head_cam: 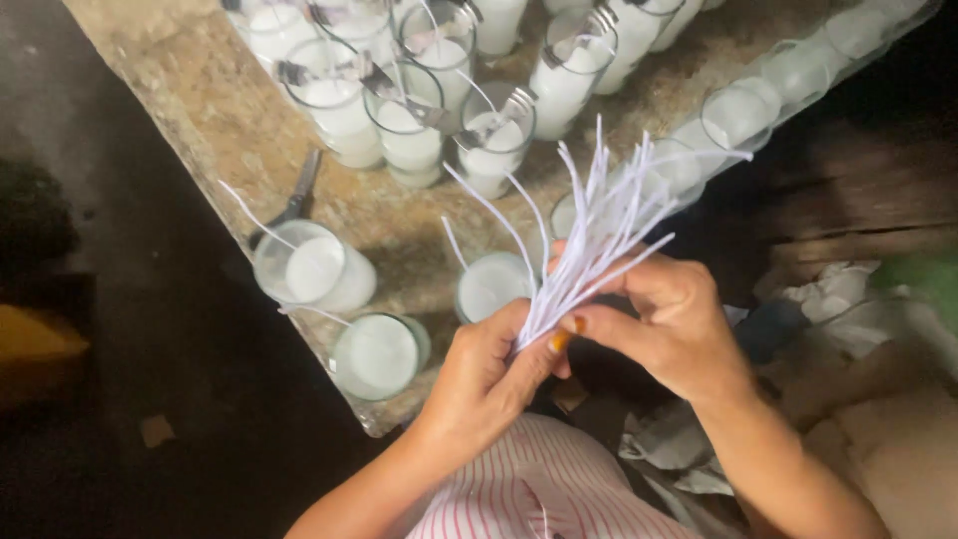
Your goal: The person is inserting candle wicks into glass jars that have already been filled with wax.
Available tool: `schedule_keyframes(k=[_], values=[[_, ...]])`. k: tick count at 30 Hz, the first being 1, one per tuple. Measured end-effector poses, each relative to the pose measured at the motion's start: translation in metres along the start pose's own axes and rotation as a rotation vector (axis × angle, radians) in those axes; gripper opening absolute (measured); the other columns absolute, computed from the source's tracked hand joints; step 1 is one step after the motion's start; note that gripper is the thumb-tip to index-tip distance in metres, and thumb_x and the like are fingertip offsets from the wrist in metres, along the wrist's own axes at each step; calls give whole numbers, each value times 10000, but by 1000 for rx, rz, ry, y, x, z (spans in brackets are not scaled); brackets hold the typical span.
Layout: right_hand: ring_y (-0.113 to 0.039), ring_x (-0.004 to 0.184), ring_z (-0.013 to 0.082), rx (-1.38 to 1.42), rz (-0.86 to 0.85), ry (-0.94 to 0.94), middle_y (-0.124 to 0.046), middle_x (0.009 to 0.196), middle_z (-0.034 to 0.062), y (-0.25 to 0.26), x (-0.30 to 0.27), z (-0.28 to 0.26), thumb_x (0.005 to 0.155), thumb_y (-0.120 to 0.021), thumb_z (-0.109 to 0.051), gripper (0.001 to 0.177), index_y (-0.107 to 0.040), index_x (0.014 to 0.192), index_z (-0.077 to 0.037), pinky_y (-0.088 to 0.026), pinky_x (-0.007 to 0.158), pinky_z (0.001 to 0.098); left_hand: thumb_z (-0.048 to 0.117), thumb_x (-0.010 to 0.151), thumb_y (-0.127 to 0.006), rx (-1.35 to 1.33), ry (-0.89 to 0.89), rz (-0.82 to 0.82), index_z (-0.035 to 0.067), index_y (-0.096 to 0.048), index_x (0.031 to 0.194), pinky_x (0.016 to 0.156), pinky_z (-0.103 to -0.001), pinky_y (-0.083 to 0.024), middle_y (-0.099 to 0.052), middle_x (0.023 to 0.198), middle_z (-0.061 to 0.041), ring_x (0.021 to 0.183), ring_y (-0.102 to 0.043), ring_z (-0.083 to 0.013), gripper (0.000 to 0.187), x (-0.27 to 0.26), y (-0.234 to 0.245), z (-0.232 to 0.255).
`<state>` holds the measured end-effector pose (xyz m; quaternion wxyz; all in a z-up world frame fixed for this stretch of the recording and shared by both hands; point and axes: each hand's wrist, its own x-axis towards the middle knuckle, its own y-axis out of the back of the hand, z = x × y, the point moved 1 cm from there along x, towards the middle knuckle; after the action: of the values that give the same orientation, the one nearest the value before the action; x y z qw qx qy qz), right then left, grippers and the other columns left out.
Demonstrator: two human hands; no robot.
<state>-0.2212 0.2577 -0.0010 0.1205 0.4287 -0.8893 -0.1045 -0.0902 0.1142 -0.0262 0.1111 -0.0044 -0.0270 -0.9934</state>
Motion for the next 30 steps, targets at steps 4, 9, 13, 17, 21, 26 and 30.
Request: schedule_keyframes(k=[4,9,13,17,21,26,30], values=[[-722,1221,246,1,-38,-5,-780,1133,161,26,1,16,870,-747,-37,25,-744,891,-25,-539,1075,326,341,1038,-536,-140,78,19,122,-647,1050,534,-229,-455,-697,793,29,563,-553,-67,246,10,-31,-6],[-704,1209,229,174,-8,-6,-749,1155,141,47,7,28,876,-739,-1,82,-696,939,-31,-530,1114,335,365,1007,-590,-285,119,102,104,-644,1003,539,-222,-453,-679,802,-11,578,-555,-89,267,19,-45,-12],[-702,1163,209,331,-76,32,-738,1191,106,59,15,33,930,-706,-17,144,-724,1071,-40,-576,1098,348,297,1034,-590,-467,89,38,79,-641,931,556,-200,-425,-667,805,-7,590,-520,-67,246,30,-45,-16],[-713,923,219,392,50,94,-726,1001,140,72,18,34,933,-699,-78,102,-690,1031,-51,-582,934,320,248,1039,-600,-653,141,-18,46,-673,1025,485,-181,-372,-672,737,-62,524,-501,-92,215,40,-41,-23],[-713,773,220,326,113,67,-737,967,194,78,23,26,929,-685,-61,141,-648,1042,15,-633,716,263,303,1028,-598,-492,147,-9,65,-685,1000,498,-192,-391,-668,713,-24,520,-491,-81,255,47,-37,-17],[-733,783,212,281,111,57,-736,943,173,88,25,25,928,-674,-7,133,-640,1056,1,-638,717,252,336,1016,-594,-403,159,26,72,-684,1008,493,-199,-370,-665,712,-11,522,-487,-83,279,51,-32,-16],[-741,796,269,22,268,129,-698,982,253,100,25,17,997,-642,51,130,-549,1070,-3,-639,774,293,315,1003,-613,-398,199,207,63,-679,965,425,-205,-388,-664,692,-38,475,-466,-89,263,46,-21,-18]])
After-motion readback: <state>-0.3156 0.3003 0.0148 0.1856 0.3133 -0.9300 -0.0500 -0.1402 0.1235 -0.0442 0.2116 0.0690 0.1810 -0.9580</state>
